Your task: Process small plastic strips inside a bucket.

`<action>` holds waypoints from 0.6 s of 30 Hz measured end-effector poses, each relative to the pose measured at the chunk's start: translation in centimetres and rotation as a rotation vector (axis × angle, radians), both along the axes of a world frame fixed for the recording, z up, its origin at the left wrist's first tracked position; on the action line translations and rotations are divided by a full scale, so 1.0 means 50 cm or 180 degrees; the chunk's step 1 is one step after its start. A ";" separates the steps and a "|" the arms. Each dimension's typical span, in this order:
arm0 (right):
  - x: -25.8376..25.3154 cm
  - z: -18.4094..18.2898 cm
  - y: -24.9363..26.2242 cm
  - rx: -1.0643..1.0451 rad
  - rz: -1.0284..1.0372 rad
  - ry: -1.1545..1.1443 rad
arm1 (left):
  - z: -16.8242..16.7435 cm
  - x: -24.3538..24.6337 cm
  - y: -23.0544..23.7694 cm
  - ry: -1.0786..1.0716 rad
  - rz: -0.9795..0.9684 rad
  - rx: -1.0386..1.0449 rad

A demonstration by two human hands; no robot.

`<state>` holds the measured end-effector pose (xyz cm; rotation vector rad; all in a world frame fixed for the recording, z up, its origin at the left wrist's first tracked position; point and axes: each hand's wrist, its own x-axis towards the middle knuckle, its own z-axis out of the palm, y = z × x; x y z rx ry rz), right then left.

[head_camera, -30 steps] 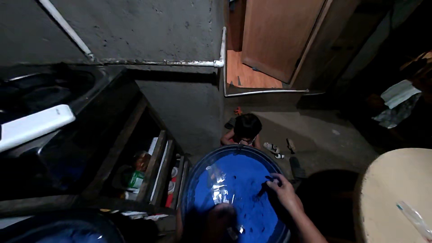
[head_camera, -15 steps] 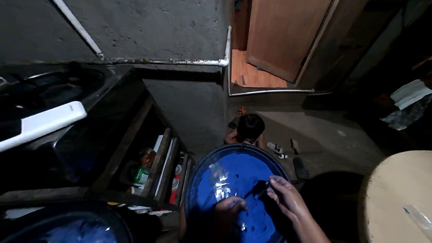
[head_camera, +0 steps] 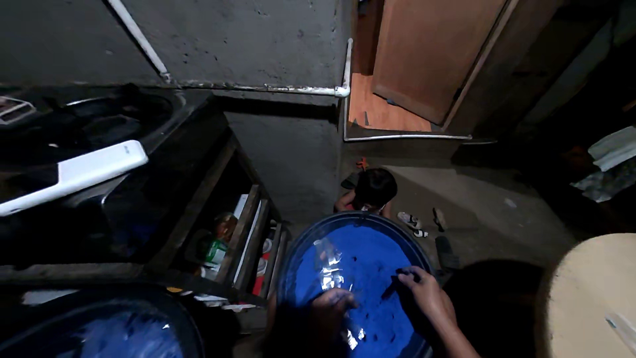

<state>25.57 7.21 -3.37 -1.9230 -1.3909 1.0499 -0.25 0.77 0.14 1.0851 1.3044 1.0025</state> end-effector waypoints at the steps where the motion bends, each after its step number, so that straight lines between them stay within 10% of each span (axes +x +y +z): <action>1: 0.004 0.007 0.001 0.0016 -0.0163 0.0395 | -0.001 0.002 0.000 -0.0039 0.0030 0.0015; 7: -0.027 0.098 -0.016 0.0022 -0.0857 0.2667 | 0.003 0.018 0.000 -0.0307 -0.0050 0.0085; 18: -0.067 0.140 -0.040 0.0367 -0.0670 0.3057 | 0.020 0.023 -0.010 -0.0341 -0.0134 0.0273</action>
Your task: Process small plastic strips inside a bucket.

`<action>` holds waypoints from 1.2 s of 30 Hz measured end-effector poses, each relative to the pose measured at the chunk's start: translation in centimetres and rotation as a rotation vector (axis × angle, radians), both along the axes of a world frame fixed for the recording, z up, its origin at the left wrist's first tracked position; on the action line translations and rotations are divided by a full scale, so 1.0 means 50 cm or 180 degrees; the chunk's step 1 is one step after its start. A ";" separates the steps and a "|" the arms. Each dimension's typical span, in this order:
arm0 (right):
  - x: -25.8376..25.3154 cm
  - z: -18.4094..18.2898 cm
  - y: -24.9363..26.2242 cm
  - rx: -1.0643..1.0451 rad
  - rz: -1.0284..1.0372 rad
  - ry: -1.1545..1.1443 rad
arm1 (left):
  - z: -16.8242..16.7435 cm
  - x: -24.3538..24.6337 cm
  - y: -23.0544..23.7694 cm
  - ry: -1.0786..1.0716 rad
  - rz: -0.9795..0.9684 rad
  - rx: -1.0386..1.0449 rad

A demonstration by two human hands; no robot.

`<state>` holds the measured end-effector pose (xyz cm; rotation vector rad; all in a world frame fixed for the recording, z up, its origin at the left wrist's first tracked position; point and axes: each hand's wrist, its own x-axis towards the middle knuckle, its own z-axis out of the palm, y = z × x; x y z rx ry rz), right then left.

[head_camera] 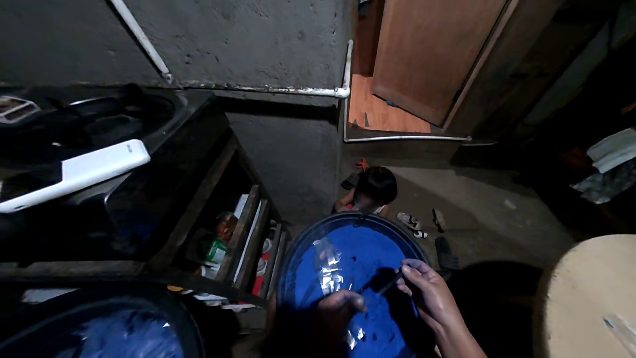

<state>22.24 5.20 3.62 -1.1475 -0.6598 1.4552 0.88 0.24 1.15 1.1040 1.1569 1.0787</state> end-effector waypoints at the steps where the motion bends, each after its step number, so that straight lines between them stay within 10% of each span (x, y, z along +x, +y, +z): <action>1: -0.002 -0.001 -0.001 0.0020 0.0022 -0.0029 | -0.002 0.000 -0.001 -0.0034 -0.0011 0.0048; 27: -0.006 0.008 -0.010 0.0473 0.0162 -0.0332 | -0.017 -0.001 -0.004 0.0055 -0.0079 0.0396; 36: -0.007 0.018 -0.018 0.1179 0.0583 -0.1589 | -0.021 0.000 -0.005 0.0197 -0.0083 0.0479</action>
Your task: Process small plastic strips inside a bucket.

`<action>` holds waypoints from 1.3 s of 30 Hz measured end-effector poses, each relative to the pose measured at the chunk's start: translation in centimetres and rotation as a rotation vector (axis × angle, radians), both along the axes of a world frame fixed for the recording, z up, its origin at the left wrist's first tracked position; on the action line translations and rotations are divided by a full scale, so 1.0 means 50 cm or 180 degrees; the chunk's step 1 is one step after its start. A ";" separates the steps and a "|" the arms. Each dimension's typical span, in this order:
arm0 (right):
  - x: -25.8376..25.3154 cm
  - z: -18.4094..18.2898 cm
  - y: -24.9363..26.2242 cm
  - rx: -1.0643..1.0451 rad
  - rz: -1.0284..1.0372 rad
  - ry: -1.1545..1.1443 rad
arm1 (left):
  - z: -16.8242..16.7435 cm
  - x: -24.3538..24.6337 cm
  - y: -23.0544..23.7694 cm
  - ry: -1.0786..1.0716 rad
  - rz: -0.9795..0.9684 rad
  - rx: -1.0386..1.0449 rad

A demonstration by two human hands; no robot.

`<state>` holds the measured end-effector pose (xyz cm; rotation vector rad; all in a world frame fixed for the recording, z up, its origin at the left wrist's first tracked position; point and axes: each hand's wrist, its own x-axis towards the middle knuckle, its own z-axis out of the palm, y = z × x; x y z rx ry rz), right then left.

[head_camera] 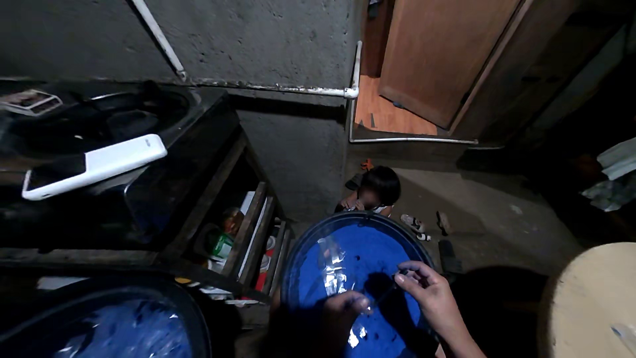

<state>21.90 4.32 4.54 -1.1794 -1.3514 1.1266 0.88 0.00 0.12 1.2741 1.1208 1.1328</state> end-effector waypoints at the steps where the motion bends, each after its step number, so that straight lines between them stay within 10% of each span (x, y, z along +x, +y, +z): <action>1: -0.002 0.003 0.001 0.0048 0.0070 -0.0057 | -0.001 0.000 0.001 -0.0045 -0.0008 0.0025; 16: -0.085 0.049 0.050 0.0509 0.1029 -0.1387 | 0.056 -0.021 0.057 0.0069 -0.0006 -0.0425; 25: -0.113 0.051 0.056 -0.0265 0.1021 -0.0004 | 0.083 -0.020 0.091 -0.1233 0.0819 0.0131; 39: -0.110 0.067 0.063 -0.0203 0.1451 -0.0056 | 0.092 0.005 0.101 -0.1603 0.1036 0.0568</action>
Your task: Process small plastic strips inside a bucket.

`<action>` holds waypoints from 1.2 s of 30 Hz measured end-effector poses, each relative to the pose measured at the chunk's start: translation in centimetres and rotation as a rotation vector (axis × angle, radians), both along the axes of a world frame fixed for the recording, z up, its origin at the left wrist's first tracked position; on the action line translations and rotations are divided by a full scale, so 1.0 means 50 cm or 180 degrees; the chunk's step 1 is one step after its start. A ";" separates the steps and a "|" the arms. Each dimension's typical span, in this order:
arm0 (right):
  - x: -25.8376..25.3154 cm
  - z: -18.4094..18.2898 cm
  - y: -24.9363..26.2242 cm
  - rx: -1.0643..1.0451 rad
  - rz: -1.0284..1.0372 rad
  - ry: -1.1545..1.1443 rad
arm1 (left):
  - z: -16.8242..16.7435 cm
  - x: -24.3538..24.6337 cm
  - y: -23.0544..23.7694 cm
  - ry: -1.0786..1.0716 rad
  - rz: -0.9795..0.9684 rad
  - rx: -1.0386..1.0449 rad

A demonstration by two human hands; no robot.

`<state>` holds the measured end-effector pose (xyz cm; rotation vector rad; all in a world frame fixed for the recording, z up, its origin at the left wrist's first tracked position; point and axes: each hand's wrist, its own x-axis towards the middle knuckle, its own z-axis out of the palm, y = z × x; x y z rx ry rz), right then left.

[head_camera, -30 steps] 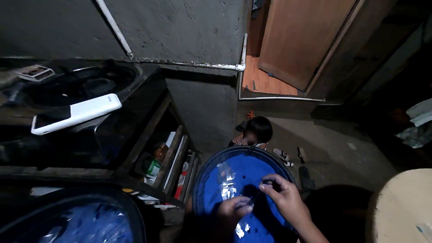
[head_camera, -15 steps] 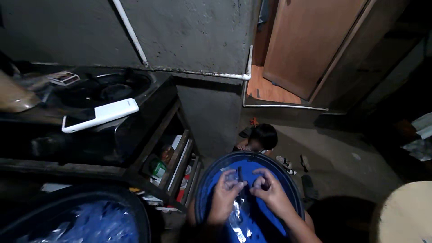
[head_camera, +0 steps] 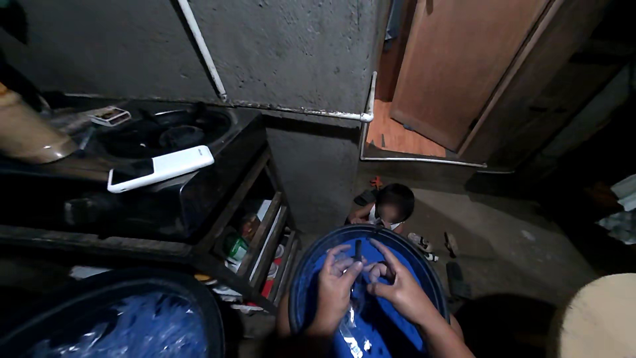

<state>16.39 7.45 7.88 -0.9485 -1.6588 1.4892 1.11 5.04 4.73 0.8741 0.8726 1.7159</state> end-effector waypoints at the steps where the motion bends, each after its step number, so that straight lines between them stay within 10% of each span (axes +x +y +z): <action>1: 0.003 0.001 0.000 -0.0014 0.0089 -0.0011 | 0.001 0.000 0.000 -0.0001 0.0010 -0.0005; 21: 0.021 -0.019 0.015 0.0262 -0.1064 0.0081 | -0.014 -0.049 -0.024 0.0877 -0.1851 -0.0562; 36: 0.070 0.007 0.032 0.0339 -0.1041 -0.0038 | -0.028 -0.039 -0.047 0.1131 -0.1744 -0.1306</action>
